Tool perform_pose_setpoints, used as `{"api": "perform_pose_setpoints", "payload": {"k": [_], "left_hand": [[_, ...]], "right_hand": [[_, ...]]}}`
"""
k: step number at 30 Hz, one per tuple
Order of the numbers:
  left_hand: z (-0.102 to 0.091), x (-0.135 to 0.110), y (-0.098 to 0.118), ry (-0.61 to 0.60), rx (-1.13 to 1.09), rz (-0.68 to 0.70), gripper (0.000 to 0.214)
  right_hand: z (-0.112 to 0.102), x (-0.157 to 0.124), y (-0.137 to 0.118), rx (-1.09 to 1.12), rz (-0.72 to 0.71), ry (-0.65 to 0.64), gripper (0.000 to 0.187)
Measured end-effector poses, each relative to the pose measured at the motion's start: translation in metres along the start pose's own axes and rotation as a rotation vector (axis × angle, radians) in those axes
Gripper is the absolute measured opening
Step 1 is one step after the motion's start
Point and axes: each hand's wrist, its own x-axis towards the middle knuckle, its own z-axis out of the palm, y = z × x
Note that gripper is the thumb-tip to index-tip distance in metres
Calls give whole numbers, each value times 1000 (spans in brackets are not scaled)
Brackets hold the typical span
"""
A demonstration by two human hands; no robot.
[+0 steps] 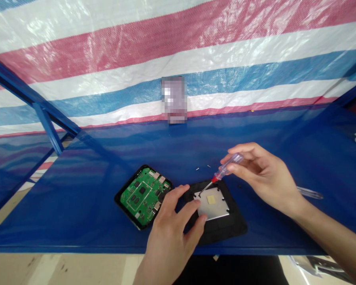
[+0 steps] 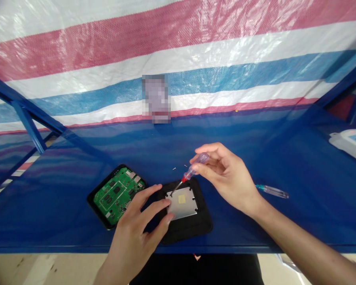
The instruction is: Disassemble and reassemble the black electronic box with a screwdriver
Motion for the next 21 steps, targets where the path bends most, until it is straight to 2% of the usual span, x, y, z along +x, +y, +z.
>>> {"api": "perform_pose_setpoints", "payload": {"k": [10,21], "left_hand": [[3,-1,-2,-5,6,60,18],[2,1,0,12,39,42,18]], "right_hand": [[-4,-3,3,-5,-44,-7,26],[-5,-4,1,-10,-60,10,26]]}}
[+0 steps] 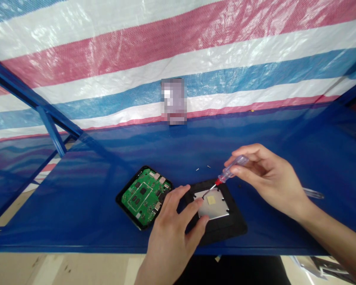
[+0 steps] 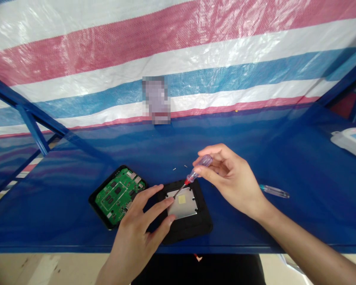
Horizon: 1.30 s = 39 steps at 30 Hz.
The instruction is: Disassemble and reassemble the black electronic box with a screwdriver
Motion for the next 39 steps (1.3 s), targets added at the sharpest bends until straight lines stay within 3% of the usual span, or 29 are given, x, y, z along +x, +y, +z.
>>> {"api": "perform_pose_setpoints", "payload": {"k": [9,31,39], "left_hand": [[0,0,0,-54,-25,19,20],[0,0,-1,-42,10,-15,23],[0,2,-1,-123,30,-14,29]], "right_hand": [[1,0,-2,-7,28,-4,28],[-3,-1,-3,-57,1,22,27],[-4,-1,-4,-47,28,19,28]]}}
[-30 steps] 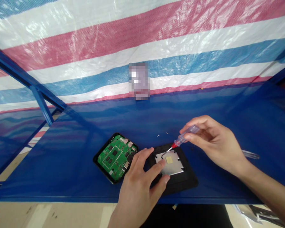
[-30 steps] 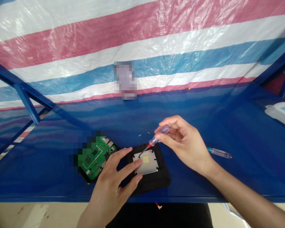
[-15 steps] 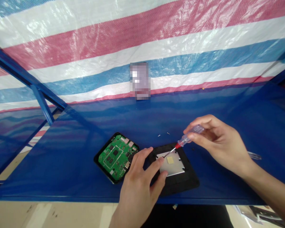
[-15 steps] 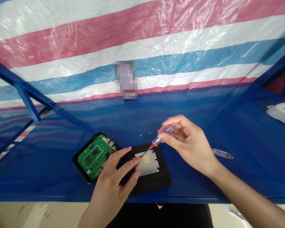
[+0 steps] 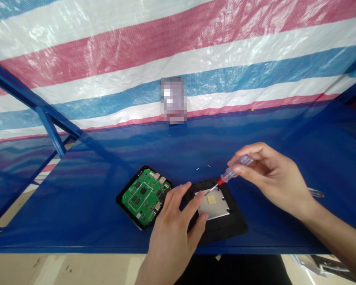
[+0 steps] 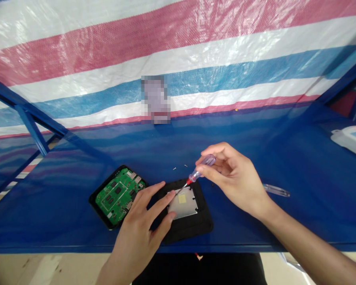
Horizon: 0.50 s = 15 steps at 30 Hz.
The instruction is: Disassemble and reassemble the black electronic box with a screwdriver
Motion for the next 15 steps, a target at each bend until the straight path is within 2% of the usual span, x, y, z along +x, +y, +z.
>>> {"api": "perform_pose_setpoints", "payload": {"k": [9,15], "left_hand": [[1,1,0,46,22,22,27],[2,1,0,35,28,12,26]], "right_hand": [[-1,-2,-2,-24,-33,22,27],[0,-3,-3,-32,-33,8,26]]}}
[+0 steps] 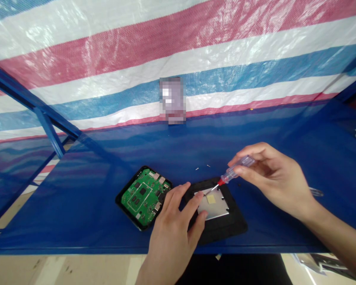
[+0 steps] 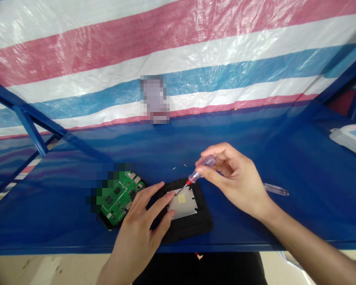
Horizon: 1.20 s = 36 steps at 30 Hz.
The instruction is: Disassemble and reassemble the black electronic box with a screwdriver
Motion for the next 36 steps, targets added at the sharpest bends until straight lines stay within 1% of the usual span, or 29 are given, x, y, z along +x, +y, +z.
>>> {"api": "perform_pose_setpoints", "payload": {"k": [7,14,19,24,36], "left_hand": [[1,1,0,7,3,3,25],[-1,0,1,34,3,3,24],[0,0,1,35,-2,2,23],[0,0,0,40,-7,-2,23],[0,0,0,71,-17,13,22]], "right_hand": [[0,-1,-1,-14,-15,-4,22],[1,-2,-1,-33,0,13,25],[1,-2,-1,-19,-13,17,25],[1,-2,0,-31,7,28,27],[2,-2,1,-13,0,18,23]]}}
